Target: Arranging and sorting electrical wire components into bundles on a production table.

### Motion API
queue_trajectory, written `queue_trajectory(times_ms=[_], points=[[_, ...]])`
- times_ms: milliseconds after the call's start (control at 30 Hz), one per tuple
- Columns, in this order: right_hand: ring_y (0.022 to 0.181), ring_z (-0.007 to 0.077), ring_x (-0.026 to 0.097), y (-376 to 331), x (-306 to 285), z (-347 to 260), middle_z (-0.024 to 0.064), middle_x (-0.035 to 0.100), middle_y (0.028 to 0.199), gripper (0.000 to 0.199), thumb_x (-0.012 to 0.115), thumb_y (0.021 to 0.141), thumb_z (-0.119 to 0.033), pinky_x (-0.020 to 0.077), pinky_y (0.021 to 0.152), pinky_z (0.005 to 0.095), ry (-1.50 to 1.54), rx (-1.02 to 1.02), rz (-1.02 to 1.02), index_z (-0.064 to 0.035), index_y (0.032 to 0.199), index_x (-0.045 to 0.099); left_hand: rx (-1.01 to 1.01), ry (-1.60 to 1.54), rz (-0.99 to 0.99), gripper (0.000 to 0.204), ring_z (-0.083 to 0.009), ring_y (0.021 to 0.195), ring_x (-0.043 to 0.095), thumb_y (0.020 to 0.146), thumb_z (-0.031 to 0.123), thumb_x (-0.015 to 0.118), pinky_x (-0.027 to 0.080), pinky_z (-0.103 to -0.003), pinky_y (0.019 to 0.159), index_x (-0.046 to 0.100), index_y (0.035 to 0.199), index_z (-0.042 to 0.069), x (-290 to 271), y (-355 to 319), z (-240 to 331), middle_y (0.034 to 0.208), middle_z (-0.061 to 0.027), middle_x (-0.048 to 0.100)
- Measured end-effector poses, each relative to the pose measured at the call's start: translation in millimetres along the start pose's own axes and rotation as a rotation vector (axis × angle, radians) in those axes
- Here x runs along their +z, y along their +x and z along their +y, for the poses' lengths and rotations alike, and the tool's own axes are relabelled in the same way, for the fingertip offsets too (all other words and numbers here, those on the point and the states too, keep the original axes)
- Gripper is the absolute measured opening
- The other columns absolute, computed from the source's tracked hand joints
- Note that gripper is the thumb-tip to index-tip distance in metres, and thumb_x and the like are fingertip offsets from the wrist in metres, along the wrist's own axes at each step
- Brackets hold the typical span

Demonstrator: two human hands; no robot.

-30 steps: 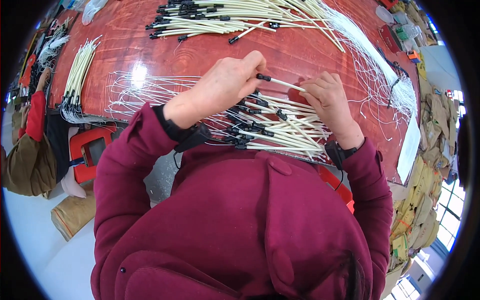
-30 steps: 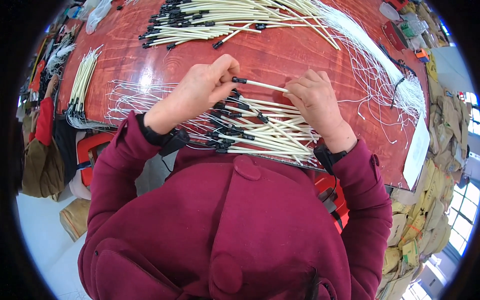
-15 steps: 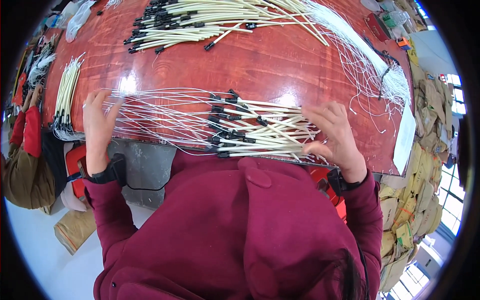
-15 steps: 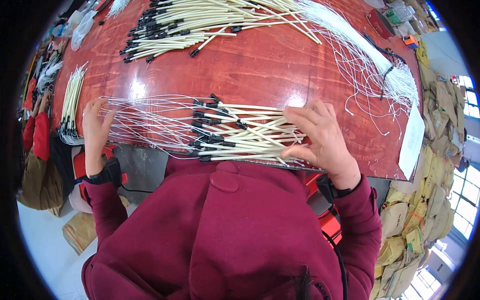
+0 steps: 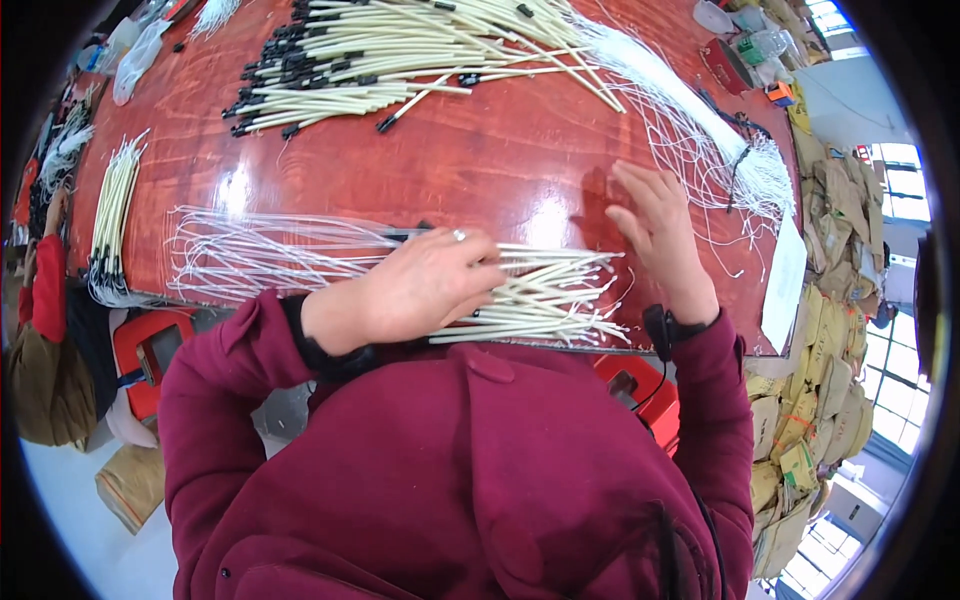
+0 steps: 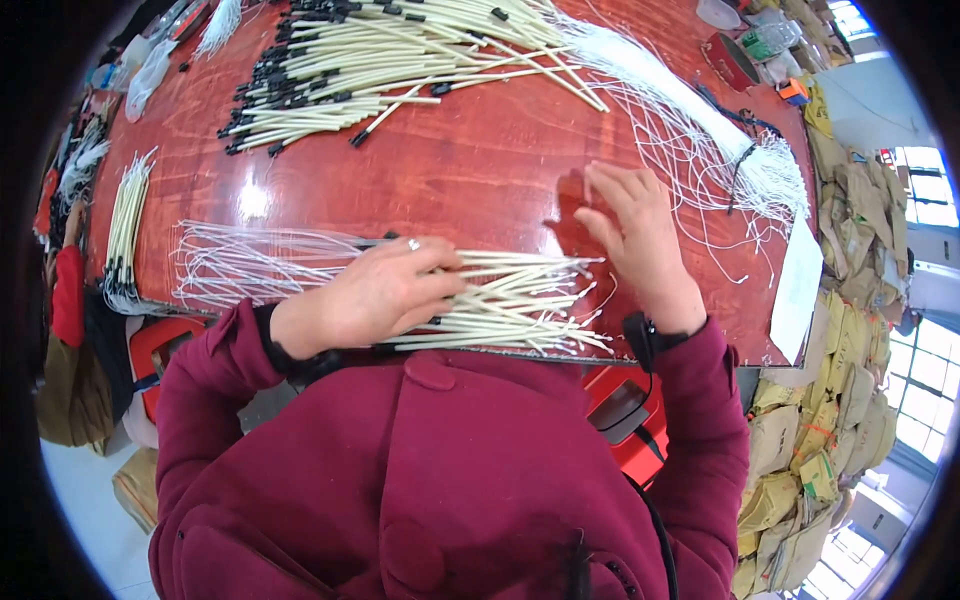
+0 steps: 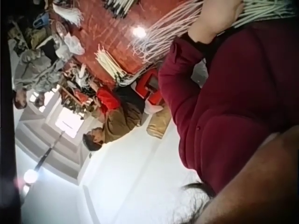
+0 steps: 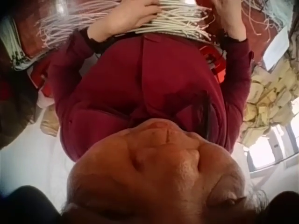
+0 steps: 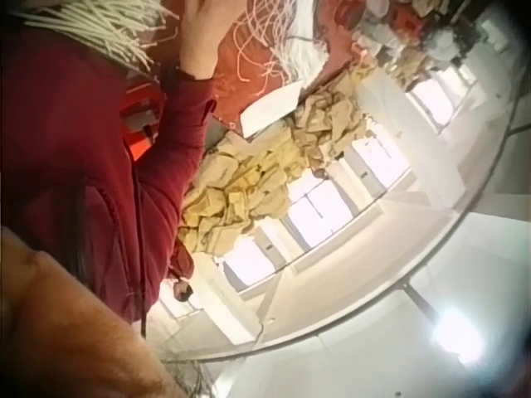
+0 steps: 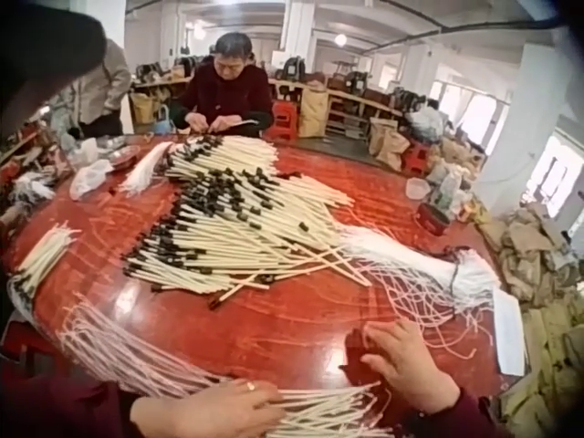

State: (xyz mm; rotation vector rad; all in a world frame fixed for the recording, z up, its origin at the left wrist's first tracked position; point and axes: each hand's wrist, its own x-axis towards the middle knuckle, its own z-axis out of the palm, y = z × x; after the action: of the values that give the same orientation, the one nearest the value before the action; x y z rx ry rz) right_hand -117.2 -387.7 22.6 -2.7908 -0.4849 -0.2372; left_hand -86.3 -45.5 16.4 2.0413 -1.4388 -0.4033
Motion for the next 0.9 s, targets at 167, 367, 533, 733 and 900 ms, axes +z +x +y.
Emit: queue_trajectory(times_ms=[167,367,533,733,900], points=[[0.120,0.0378,0.055,39.2,24.2,61.9,0.0178,0.059,0.138,0.053,0.068,0.093,-0.030,0.0427,0.104,0.0447,-0.177,0.019,0.102,0.0012,0.135,0.058,0.009,-0.090,0.046,0.024,-0.0338,0.110,0.063,0.088,0.017,0.072,0.053,-0.042,0.092,0.068,0.108,0.004,1.8,-14.3,1.5,0.121,-0.0140,0.062],[0.124,0.0404,0.053,59.3,36.1,73.8,0.0240,0.056,0.140,0.059,0.063,0.097,-0.037,0.0416,0.107,0.0464,-0.447,0.306,0.024,0.0092,0.133,0.055,0.020,-0.239,0.102,0.021,-0.0355,0.097,0.065,0.090,0.019,0.069,0.053,-0.044,0.082,0.066,0.102,0.001,-5.9,-12.9,2.6,0.109,-0.0142,0.064],[0.125,0.0404,0.052,29.9,9.9,44.7,0.0239,0.055,0.141,0.053,0.061,0.099,-0.034,0.0410,0.108,0.0463,-0.353,0.428,-0.206,0.0087,0.130,0.057,0.014,-0.200,0.059,0.022,-0.0349,0.097,0.066,0.089,0.018,0.072,0.055,-0.042,0.082,0.067,0.103,0.002,-20.8,-8.5,-7.6,0.109,-0.0139,0.066],[0.124,0.0387,0.052,-35.7,17.7,5.4,0.0221,0.056,0.139,0.046,0.059,0.101,-0.027,0.0413,0.107,0.0450,-0.106,0.126,0.004,0.0043,0.134,0.057,0.023,-0.038,0.037,0.023,-0.0374,0.095,0.064,0.089,0.021,0.071,0.053,-0.045,0.081,0.065,0.100,0.002,-36.8,30.6,-18.4,0.101,-0.0153,0.065],[0.124,0.0367,0.053,-51.4,15.8,1.0,0.0210,0.057,0.138,0.043,0.059,0.100,-0.020,0.0406,0.107,0.0441,0.096,0.194,0.197,-0.0004,0.138,0.057,0.063,0.182,0.091,0.030,-0.0381,0.098,0.060,0.086,0.025,0.073,0.050,-0.048,0.084,0.062,0.099,0.001,-11.0,118.9,-36.2,0.099,-0.0170,0.062]])
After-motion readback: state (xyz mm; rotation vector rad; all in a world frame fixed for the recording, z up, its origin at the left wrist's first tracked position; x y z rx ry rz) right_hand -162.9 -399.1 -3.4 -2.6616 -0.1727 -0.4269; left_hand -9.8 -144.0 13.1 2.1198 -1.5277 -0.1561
